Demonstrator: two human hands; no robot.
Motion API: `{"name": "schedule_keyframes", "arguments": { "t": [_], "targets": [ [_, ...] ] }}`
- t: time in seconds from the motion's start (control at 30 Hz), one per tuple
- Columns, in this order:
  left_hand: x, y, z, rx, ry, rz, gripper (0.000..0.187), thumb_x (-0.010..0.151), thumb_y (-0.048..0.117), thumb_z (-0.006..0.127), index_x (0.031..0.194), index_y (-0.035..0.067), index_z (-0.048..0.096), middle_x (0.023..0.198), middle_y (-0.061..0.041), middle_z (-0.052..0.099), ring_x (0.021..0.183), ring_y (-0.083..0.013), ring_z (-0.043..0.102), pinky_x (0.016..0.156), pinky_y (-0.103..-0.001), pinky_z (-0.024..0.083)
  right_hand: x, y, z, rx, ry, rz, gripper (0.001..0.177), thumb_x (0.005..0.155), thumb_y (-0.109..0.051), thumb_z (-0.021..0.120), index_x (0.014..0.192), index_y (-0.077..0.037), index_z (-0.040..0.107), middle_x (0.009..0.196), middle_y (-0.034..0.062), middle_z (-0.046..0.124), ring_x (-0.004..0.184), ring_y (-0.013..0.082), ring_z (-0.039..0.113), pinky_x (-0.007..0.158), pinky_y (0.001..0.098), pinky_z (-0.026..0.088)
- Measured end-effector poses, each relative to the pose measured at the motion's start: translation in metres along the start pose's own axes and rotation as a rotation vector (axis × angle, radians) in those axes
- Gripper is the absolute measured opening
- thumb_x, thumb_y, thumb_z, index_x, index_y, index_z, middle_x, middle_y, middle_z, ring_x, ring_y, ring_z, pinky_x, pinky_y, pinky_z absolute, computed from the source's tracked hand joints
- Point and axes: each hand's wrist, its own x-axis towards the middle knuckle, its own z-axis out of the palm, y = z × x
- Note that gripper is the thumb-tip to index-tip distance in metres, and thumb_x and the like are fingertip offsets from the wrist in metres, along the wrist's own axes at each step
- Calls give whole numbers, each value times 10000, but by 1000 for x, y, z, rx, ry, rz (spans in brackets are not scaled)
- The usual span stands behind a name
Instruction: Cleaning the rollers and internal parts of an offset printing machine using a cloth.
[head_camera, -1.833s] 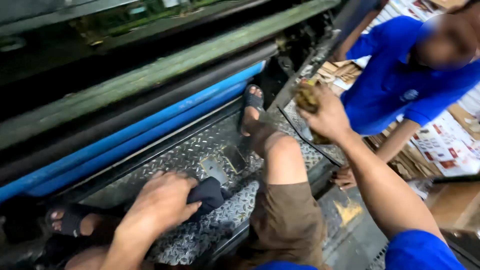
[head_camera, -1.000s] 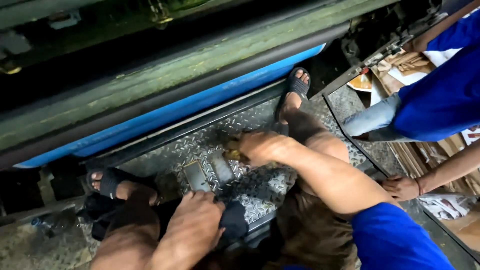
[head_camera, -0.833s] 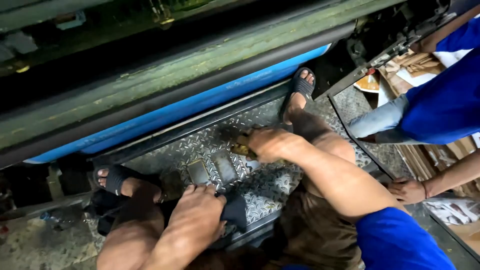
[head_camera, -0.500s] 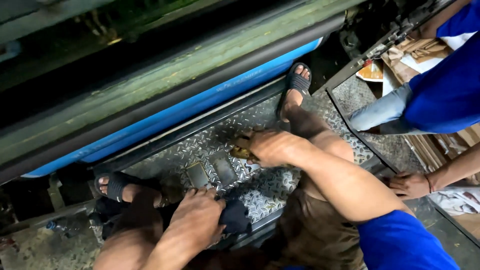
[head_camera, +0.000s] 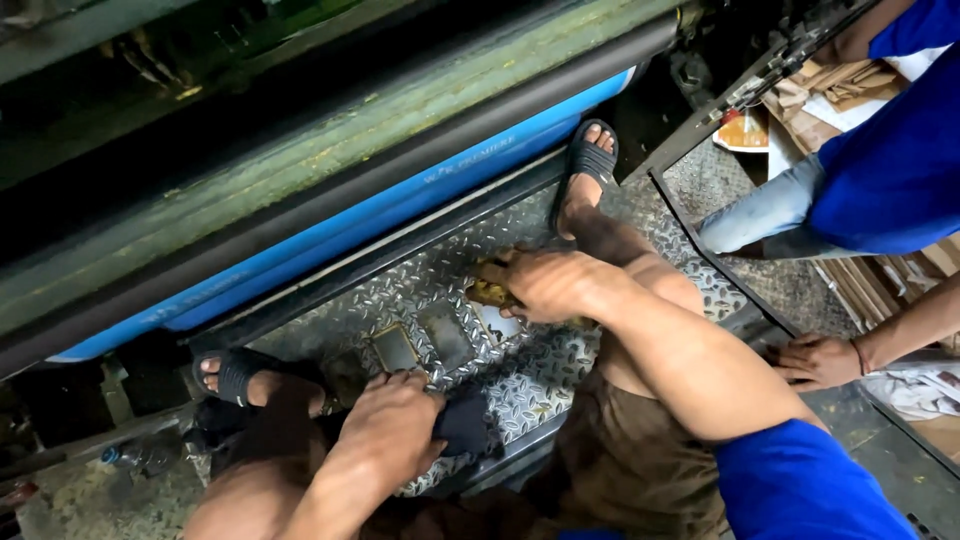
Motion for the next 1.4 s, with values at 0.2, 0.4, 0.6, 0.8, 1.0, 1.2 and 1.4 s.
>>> {"name": "schedule_keyframes", "arguments": {
  "t": [0.2,0.4,0.6,0.8,1.0,1.2,1.4],
  "targets": [
    [-7,-1,2,1,112,48,335,736,336,891,966,117,784,1142,-169,697,1078,-367,648,976,-502,502,-1,-21,-20,51,-87,114,601,937,-348,728,1466,-159,515,1224,154,709,1022,417,713,857,542,581],
    [-7,-6,4,32,78,79,297,769,354,868,971,159,770,1069,-151,696,1037,-363,644,961,-493,468,21,-14,4,-244,-335,75,568,1143,-450,468,843,-14,675,781,102,723,590,210,664,514,306,613],
    [-11,-3,5,18,53,59,340,777,361,874,1003,124,780,1136,-175,677,1078,-377,629,982,-500,466,27,-19,7,16,-85,16,468,965,-201,575,1418,-114,500,1272,205,678,1054,433,690,919,544,559],
    [-10,-7,14,15,87,66,343,743,368,896,961,136,768,1138,-171,696,1103,-364,647,1012,-502,455,21,-36,-13,12,-188,86,736,831,-44,631,1535,-135,436,1289,204,679,1073,430,700,878,555,602],
    [-9,-8,21,10,130,52,302,731,361,893,909,145,782,1067,-149,703,971,-359,673,968,-476,464,25,-8,17,5,-22,-25,501,858,-169,696,1335,-134,548,1079,188,733,946,446,704,788,564,568],
    [-9,-9,36,-35,312,126,353,654,356,901,896,147,752,1055,-158,707,1043,-366,633,941,-486,456,19,-14,4,22,-90,-17,517,958,-320,660,1410,-141,484,1062,202,753,921,465,695,772,581,536],
    [-4,-9,55,-33,266,75,469,706,425,888,1004,98,734,1215,-231,694,1123,-443,646,1070,-571,433,23,6,30,-349,-103,-88,326,869,-114,471,1135,33,588,604,156,644,392,267,506,353,453,432]
  ]
}}
